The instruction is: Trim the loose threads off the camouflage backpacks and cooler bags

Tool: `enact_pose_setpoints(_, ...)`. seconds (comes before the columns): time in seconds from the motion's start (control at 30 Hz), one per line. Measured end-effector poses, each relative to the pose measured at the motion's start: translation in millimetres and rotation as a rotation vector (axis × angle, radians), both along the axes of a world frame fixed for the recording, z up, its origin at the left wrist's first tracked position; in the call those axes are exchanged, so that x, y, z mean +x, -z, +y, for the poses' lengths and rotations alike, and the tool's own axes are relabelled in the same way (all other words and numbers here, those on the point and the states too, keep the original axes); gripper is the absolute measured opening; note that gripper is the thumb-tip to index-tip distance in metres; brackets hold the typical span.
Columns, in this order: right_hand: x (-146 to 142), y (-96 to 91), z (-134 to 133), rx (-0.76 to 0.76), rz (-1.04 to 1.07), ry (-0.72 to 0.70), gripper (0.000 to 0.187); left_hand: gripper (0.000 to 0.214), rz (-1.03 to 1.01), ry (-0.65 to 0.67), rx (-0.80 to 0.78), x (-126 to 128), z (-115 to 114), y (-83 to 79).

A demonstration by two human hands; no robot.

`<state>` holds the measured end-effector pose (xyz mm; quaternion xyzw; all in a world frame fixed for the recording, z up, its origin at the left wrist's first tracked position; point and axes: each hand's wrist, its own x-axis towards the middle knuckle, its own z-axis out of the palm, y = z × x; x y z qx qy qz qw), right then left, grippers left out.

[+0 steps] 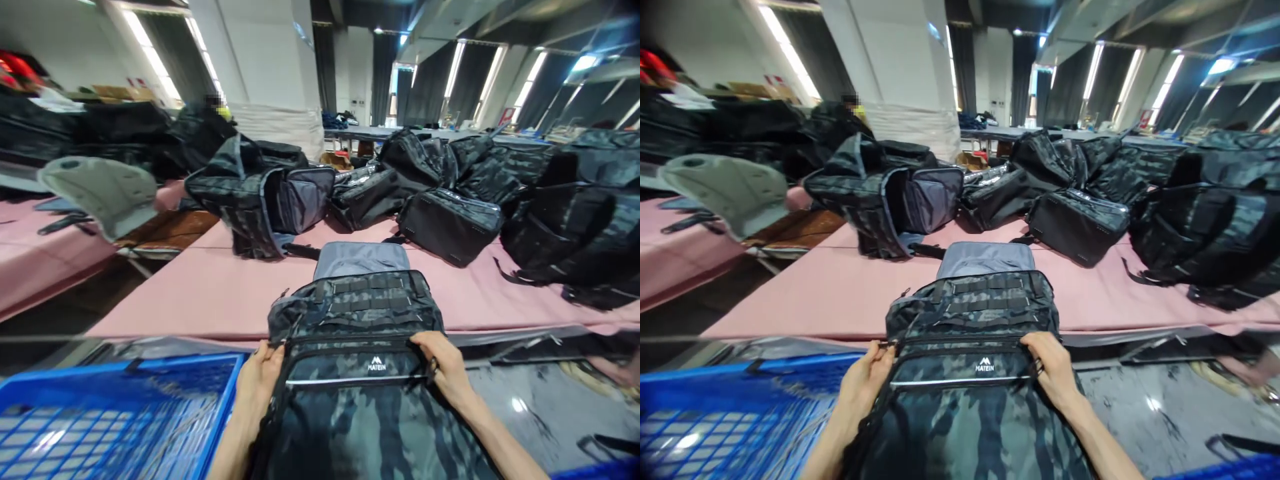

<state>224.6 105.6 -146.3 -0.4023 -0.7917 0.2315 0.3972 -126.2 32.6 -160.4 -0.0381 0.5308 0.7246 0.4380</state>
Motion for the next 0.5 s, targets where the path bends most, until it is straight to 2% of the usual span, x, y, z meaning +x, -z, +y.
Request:
enact_pose_setpoints(0.07,17,2.8,10,-0.12,0.174,0.273,0.025,0.028,-0.156,0.003,0.073,6,-1,-22.0)
enact_pose_setpoints(0.13,35,6.9,19,-0.301,0.309,0.442,0.033,0.029,-0.256,0.057,0.213,17,-3,-49.2)
enact_pose_setpoints(0.2,49,7.7,21,-0.432,0.386,0.44,0.04,0.028,-0.345,0.114,0.359,29,-7,-76.9)
enact_pose_setpoints(0.23,53,5.8,20,-0.446,0.42,0.427,0.042,0.027,-0.368,0.128,0.419,35,-10,-89.5)
enact_pose_setpoints(0.33,54,-6.3,8,-0.332,0.487,0.425,0.037,0.024,-0.367,0.12,0.591,43,-21,-116.2)
enact_pose_setpoints(0.4,46,-12.5,0,-0.251,0.446,0.411,0.035,0.022,-0.34,0.097,0.674,39,-27,-119.4)
enact_pose_setpoints(0.43,40,-13.2,-2,-0.232,0.413,0.396,0.034,0.021,-0.333,0.091,0.677,34,-29,-115.3)
enact_pose_setpoints(0.5,28,-9.8,-5,-0.235,0.351,0.334,0.033,0.024,-0.332,0.094,0.588,19,-31,-96.3)
